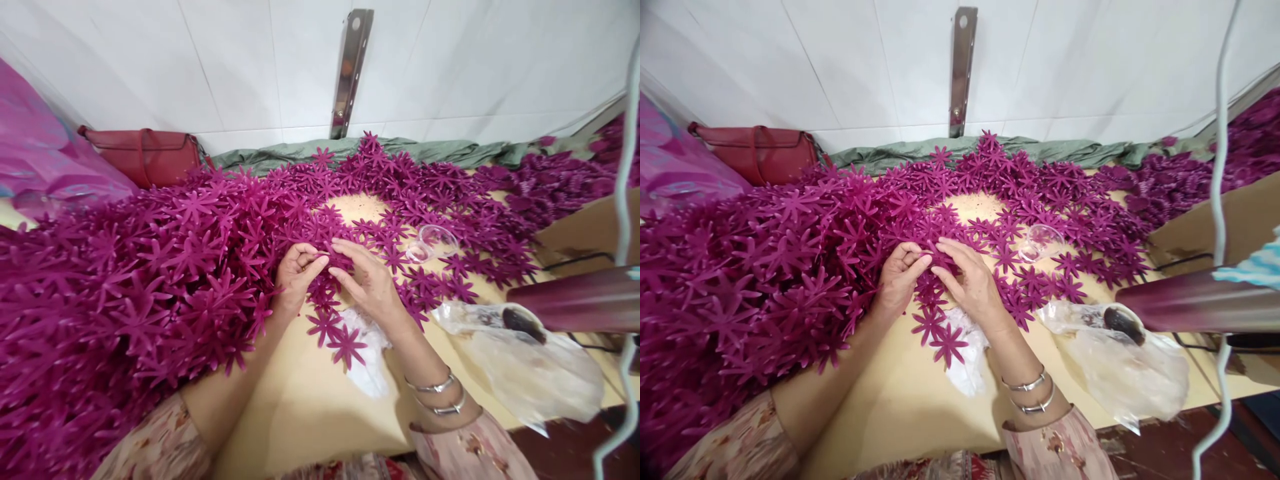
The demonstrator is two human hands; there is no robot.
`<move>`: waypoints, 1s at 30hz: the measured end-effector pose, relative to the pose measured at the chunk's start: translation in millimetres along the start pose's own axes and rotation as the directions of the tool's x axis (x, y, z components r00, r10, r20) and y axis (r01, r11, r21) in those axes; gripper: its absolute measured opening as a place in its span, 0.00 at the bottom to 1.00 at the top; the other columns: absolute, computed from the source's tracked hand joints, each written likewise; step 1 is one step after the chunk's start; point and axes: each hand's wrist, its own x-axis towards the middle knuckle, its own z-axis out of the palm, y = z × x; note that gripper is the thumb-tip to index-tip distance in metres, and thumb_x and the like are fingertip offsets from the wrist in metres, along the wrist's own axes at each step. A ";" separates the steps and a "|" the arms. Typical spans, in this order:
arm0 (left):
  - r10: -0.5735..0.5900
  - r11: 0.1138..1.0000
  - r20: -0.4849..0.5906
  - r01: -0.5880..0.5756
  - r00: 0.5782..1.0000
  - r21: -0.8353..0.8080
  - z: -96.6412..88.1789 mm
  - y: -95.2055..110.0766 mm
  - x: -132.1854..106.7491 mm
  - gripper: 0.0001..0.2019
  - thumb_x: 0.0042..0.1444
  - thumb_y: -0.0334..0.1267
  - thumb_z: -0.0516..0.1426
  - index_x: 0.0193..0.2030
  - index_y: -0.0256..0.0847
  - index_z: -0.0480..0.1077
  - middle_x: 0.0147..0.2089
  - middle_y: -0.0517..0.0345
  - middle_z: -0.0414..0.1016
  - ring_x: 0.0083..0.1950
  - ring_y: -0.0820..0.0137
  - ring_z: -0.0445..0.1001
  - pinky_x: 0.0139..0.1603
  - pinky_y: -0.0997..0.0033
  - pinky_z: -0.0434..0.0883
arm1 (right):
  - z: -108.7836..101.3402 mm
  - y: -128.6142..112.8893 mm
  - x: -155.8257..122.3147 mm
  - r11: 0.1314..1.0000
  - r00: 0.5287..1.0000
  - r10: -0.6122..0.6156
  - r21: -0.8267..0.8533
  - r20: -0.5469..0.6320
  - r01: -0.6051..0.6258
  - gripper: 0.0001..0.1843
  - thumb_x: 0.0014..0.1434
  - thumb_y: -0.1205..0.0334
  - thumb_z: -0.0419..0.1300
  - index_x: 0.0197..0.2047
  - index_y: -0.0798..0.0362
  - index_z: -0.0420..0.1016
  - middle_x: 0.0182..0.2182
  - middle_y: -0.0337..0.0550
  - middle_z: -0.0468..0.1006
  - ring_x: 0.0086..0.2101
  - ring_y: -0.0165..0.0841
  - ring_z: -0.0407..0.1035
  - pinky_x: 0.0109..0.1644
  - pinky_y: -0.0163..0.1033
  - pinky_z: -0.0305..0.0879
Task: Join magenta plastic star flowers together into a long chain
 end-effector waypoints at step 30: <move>0.199 0.922 0.004 -0.189 0.980 0.337 7.0 1.8 -11.1 0.13 0.58 0.42 0.67 0.46 0.42 0.72 0.48 0.56 0.76 0.47 0.70 0.76 0.51 0.73 0.73 | 7.1 -7.9 -2.9 0.958 0.956 0.282 0.085 -0.082 -0.275 0.16 0.67 0.51 0.62 0.55 0.48 0.72 0.44 0.44 0.84 0.38 0.38 0.80 0.42 0.42 0.76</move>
